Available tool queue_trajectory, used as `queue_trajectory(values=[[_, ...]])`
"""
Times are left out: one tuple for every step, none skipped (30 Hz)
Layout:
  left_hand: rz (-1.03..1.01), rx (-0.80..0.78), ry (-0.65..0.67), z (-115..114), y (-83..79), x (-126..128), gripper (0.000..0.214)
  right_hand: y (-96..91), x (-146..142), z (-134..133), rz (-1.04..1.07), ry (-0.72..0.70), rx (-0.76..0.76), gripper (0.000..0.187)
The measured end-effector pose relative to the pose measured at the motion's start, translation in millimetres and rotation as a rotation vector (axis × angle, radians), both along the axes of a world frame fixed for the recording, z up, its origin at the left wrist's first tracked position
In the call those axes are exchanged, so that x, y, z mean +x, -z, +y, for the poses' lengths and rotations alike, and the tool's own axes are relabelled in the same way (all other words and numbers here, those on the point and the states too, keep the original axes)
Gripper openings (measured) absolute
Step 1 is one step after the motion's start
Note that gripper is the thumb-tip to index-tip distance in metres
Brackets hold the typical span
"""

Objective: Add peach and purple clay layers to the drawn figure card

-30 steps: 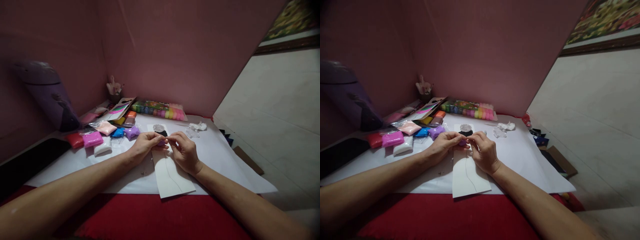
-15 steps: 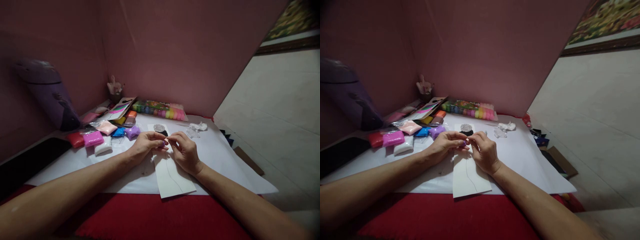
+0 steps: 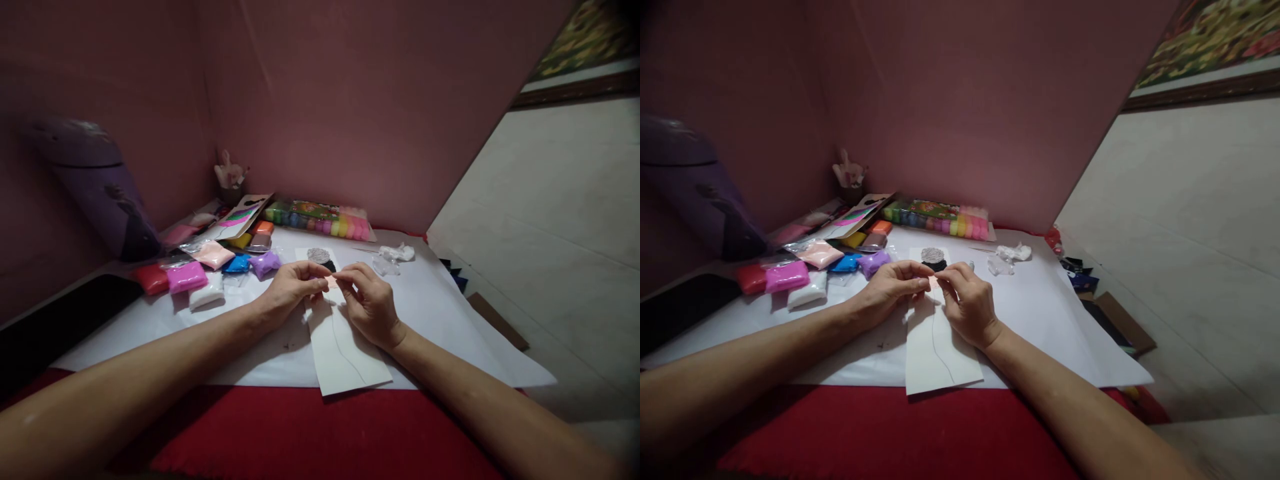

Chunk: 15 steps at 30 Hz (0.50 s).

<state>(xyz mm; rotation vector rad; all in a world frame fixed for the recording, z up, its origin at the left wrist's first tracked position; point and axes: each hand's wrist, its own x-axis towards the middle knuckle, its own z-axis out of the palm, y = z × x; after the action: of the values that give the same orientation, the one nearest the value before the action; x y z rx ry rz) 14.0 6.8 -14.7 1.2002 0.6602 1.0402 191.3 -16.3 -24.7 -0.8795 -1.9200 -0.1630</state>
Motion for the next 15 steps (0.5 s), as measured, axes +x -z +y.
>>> queue_trajectory(values=[[-0.009,-0.006,0.008,0.2,0.4,-0.1,0.023,0.0,-0.1,0.0,0.001,-0.001,0.000,0.016],[-0.025,-0.018,0.024,0.3,0.8,-0.2,0.023,0.1,-0.1,-0.1,0.000,-0.001,0.000,0.016],[-0.045,-0.030,0.041,0.3,1.2,-0.3,0.023,0.2,-0.1,-0.2,-0.002,-0.001,0.000,0.016],[-0.065,-0.040,0.054,0.3,1.5,-0.3,0.023,0.3,0.0,-0.4,-0.005,-0.001,-0.003,0.016],[-0.081,-0.047,0.063,0.3,1.8,-0.4,0.022,0.5,0.1,-0.5,-0.008,0.000,-0.005,0.016],[-0.091,-0.054,0.065,0.3,2.0,-0.4,0.021,0.6,0.2,-0.7,-0.011,0.001,-0.006,0.016],[-0.093,-0.061,0.066,0.3,2.1,-0.4,0.020,0.7,0.3,-0.8,-0.013,0.001,-0.007,0.016],[-0.093,-0.068,0.068,0.2,2.2,-0.4,0.019,0.7,0.4,-0.8,-0.012,0.003,-0.007,0.017],[-0.090,-0.075,0.073,0.2,2.2,-0.4,0.018,0.6,0.4,-0.9,-0.011,0.004,-0.007,0.017],[-0.084,-0.080,0.079,0.1,2.1,-0.3,0.017,0.5,0.4,-0.9,-0.010,0.004,-0.006,0.017],[-0.078,-0.081,0.084,0.0,1.9,-0.2,0.016,0.4,0.4,-0.9,-0.010,0.003,-0.006,0.017],[-0.074,-0.080,0.084,-0.1,1.7,0.0,0.016,0.3,0.3,-0.8,-0.010,0.002,-0.007,0.017],[-0.071,-0.077,0.082,-0.4,1.4,0.3,0.016,0.2,0.2,-0.8,-0.010,0.000,-0.008,0.017],[-0.071,-0.074,0.076,-0.6,1.0,0.6,0.017,0.2,0.2,-0.8,-0.010,-0.003,-0.009,0.016],[-0.072,-0.072,0.068,-0.9,0.6,1.0,0.018,0.2,0.1,-0.9,-0.009,-0.004,-0.010,0.016]])
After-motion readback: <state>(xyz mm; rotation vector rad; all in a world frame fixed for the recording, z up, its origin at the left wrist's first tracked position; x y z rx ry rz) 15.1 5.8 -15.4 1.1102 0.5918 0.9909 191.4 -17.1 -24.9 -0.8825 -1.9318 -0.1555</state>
